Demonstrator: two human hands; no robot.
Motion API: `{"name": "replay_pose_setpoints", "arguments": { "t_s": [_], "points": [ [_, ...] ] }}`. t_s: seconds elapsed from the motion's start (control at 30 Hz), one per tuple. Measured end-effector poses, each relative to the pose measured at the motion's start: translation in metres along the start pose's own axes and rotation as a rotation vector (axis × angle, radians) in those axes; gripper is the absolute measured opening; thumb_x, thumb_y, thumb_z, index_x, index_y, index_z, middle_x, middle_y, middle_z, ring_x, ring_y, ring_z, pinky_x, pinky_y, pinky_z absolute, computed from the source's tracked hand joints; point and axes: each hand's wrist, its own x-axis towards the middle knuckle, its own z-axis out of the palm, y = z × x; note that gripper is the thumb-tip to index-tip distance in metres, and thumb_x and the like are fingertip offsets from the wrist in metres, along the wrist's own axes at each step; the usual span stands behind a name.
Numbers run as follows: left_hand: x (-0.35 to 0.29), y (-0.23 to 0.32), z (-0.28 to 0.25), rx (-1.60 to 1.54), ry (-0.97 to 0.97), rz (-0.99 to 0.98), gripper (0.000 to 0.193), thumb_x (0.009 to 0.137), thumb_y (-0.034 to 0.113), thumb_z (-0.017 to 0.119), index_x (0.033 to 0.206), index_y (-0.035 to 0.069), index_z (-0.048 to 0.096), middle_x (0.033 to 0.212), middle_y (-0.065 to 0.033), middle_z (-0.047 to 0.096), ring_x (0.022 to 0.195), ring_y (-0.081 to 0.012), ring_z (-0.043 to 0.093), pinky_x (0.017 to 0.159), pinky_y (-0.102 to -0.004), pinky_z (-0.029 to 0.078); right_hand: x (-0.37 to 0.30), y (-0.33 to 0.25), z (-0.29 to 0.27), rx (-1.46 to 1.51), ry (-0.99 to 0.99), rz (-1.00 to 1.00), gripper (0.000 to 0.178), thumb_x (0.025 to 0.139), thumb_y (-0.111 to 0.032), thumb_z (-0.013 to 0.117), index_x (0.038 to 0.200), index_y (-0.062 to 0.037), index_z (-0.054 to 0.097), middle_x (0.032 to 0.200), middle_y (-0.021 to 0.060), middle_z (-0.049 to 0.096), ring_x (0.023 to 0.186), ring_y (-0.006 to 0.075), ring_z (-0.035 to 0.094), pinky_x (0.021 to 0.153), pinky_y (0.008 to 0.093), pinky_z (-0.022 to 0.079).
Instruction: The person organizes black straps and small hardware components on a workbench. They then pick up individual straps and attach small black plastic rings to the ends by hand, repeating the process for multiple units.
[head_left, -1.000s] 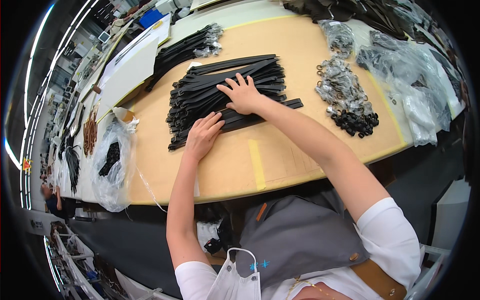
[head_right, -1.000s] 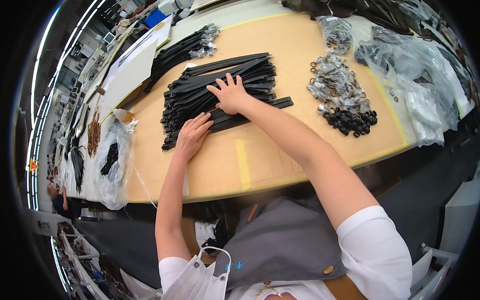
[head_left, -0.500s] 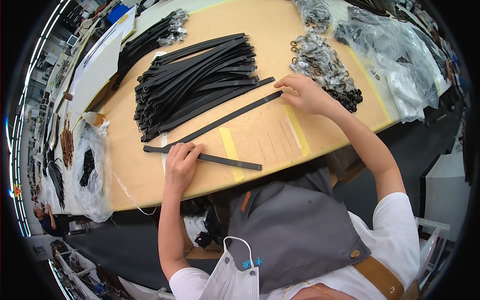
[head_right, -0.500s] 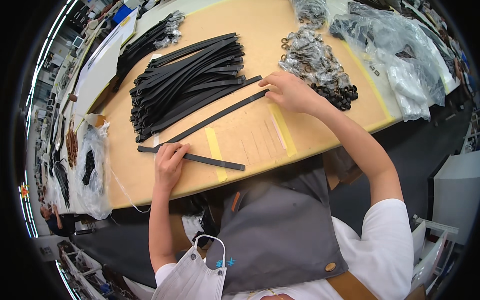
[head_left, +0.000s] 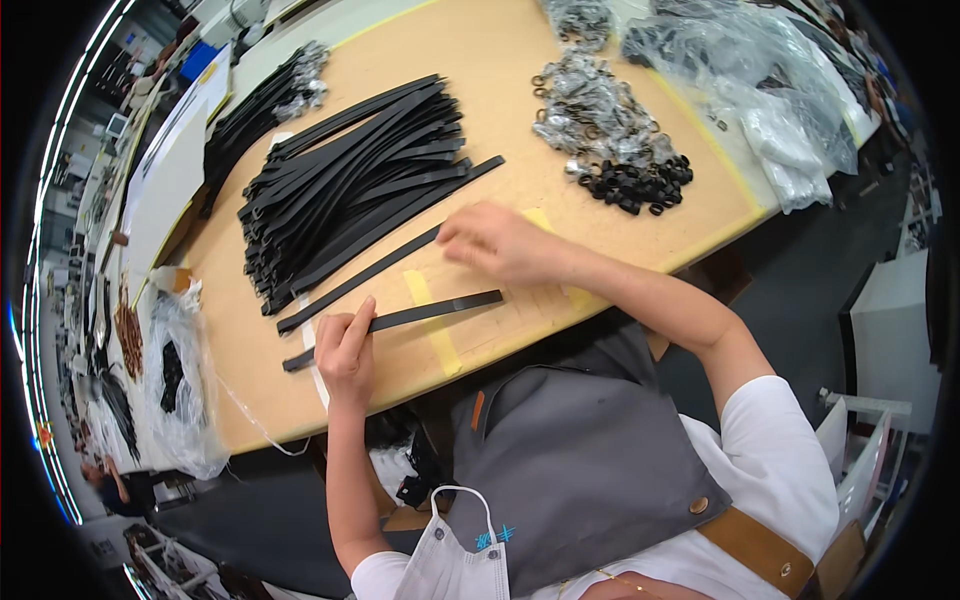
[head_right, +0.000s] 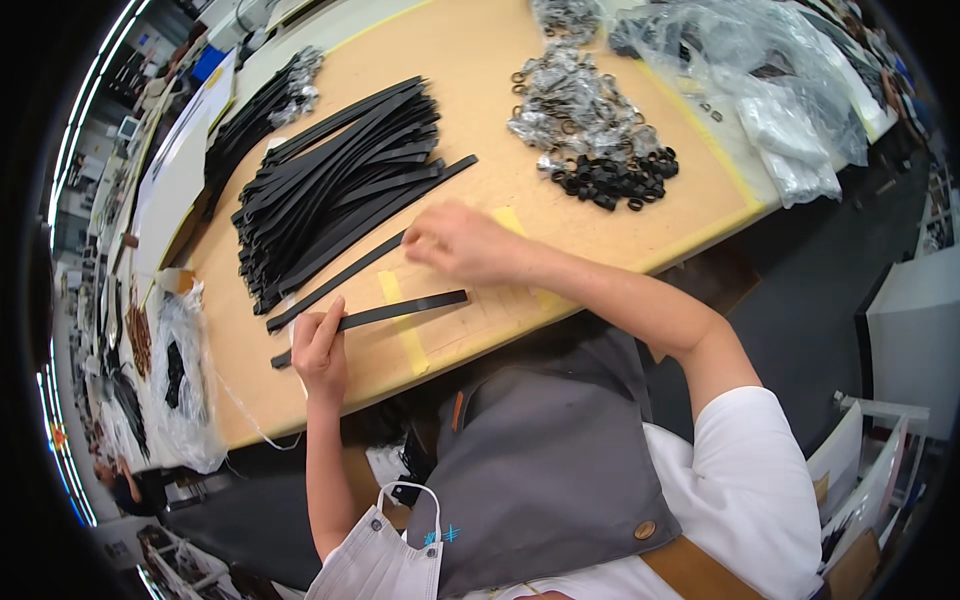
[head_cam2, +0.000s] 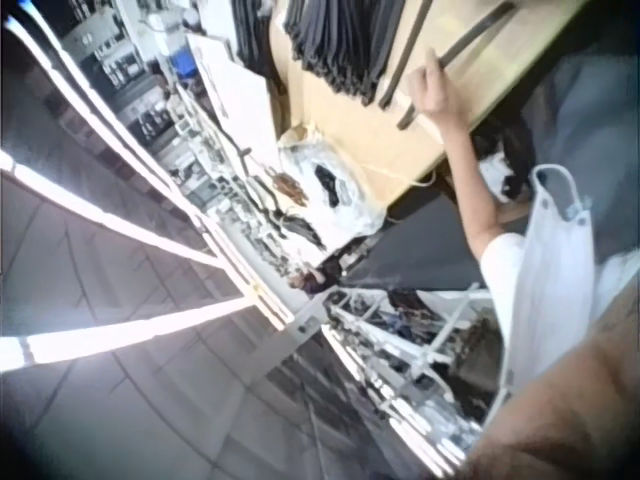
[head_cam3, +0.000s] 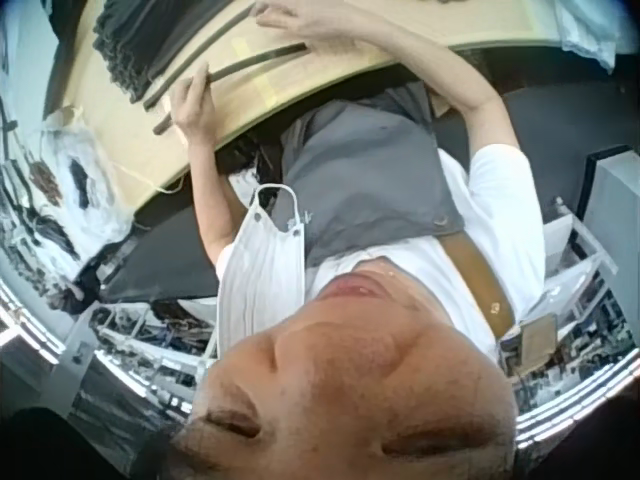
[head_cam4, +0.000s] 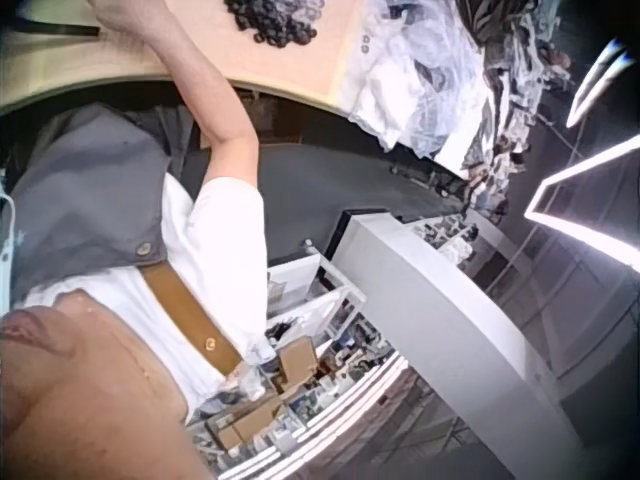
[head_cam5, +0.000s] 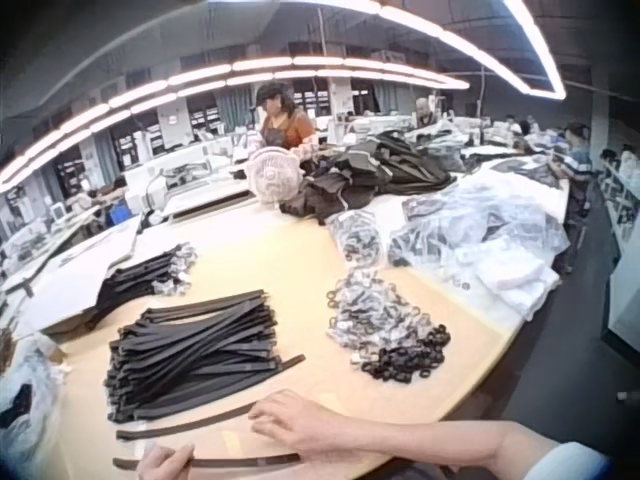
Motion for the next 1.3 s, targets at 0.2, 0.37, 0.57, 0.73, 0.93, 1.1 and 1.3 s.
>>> {"name": "replay_pose_setpoints", "arguments": {
  "t_s": [0.2, 0.37, 0.57, 0.73, 0.93, 1.1, 1.3],
  "points": [
    [-0.006, 0.013, 0.018, -0.062, -0.055, -0.236, 0.044, 0.080, -0.010, 0.075, 0.121, 0.006, 0.078, 0.094, -0.0102, 0.066, 0.083, -0.0255, 0.063, 0.075, -0.0356, 0.054, -0.038, -0.038, -0.019, 0.295, -0.189, 0.378, 0.022, 0.101, -0.021, 0.067, 0.115, -0.0037, 0.068, 0.104, 0.0157, 0.076, 0.099, 0.0318, 0.072, 0.088, 0.0413, 0.056],
    [0.032, 0.064, 0.038, -0.393, -0.270, -0.176, 0.041, 0.084, 0.001, 0.081, 0.124, 0.002, 0.072, 0.102, -0.0128, 0.070, 0.087, -0.0261, 0.069, 0.073, -0.0337, 0.056, -0.052, -0.035, -0.022, 0.356, -0.060, 0.410, 0.020, 0.100, -0.017, 0.070, 0.111, -0.0016, 0.067, 0.103, 0.0116, 0.076, 0.094, 0.0214, 0.072, 0.084, 0.0343, 0.056],
    [0.073, 0.073, 0.069, -0.441, -0.305, -0.105, 0.022, 0.091, 0.005, 0.078, 0.112, 0.001, 0.070, 0.097, -0.0110, 0.073, 0.076, -0.0219, 0.070, 0.062, -0.0303, 0.054, -0.073, -0.025, -0.063, -0.094, 0.275, 0.367, 0.021, 0.096, -0.014, 0.074, 0.114, -0.0033, 0.069, 0.101, 0.0099, 0.073, 0.090, 0.0197, 0.070, 0.082, 0.0313, 0.055],
    [0.086, 0.074, 0.075, -0.496, -0.312, -0.183, 0.025, 0.088, 0.002, 0.079, 0.111, -0.002, 0.071, 0.096, -0.0116, 0.074, 0.085, -0.0196, 0.071, 0.079, -0.0298, 0.056, -0.119, 0.012, -0.149, -0.659, 0.536, 0.398, 0.084, 0.073, -0.037, 0.091, 0.144, -0.0129, 0.054, 0.147, 0.0181, 0.051, 0.138, 0.0375, 0.046, 0.118, 0.0472, 0.034],
    [0.092, 0.067, 0.097, -0.503, -0.334, -0.094, 0.025, 0.091, 0.005, 0.077, 0.115, 0.001, 0.070, 0.106, -0.0121, 0.075, 0.093, -0.0239, 0.074, 0.072, -0.0303, 0.060, -0.114, 0.046, -0.142, -0.737, 0.373, 0.610, 0.113, 0.067, -0.067, 0.087, 0.156, -0.0167, 0.039, 0.163, 0.0246, 0.030, 0.152, 0.0508, 0.025, 0.124, 0.0592, 0.023],
    [0.091, 0.065, 0.103, -0.505, -0.348, -0.084, 0.025, 0.091, 0.005, 0.077, 0.114, 0.001, 0.071, 0.106, -0.0124, 0.075, 0.092, -0.0242, 0.074, 0.072, -0.0301, 0.060, -0.085, 0.063, -0.119, -0.867, 0.369, 0.638, 0.109, 0.071, -0.075, 0.080, 0.154, -0.0158, 0.042, 0.163, 0.0236, 0.031, 0.151, 0.0547, 0.023, 0.122, 0.0633, 0.023],
    [0.090, 0.064, 0.102, -0.521, -0.346, -0.092, 0.024, 0.090, 0.006, 0.078, 0.113, 0.000, 0.070, 0.105, -0.0132, 0.075, 0.091, -0.0250, 0.074, 0.071, -0.0306, 0.059, -0.053, 0.086, -0.117, -0.879, 0.406, 0.612, 0.104, 0.074, -0.074, 0.078, 0.153, -0.0148, 0.045, 0.164, 0.0217, 0.032, 0.151, 0.0538, 0.024, 0.122, 0.0626, 0.025]
  ]
}}
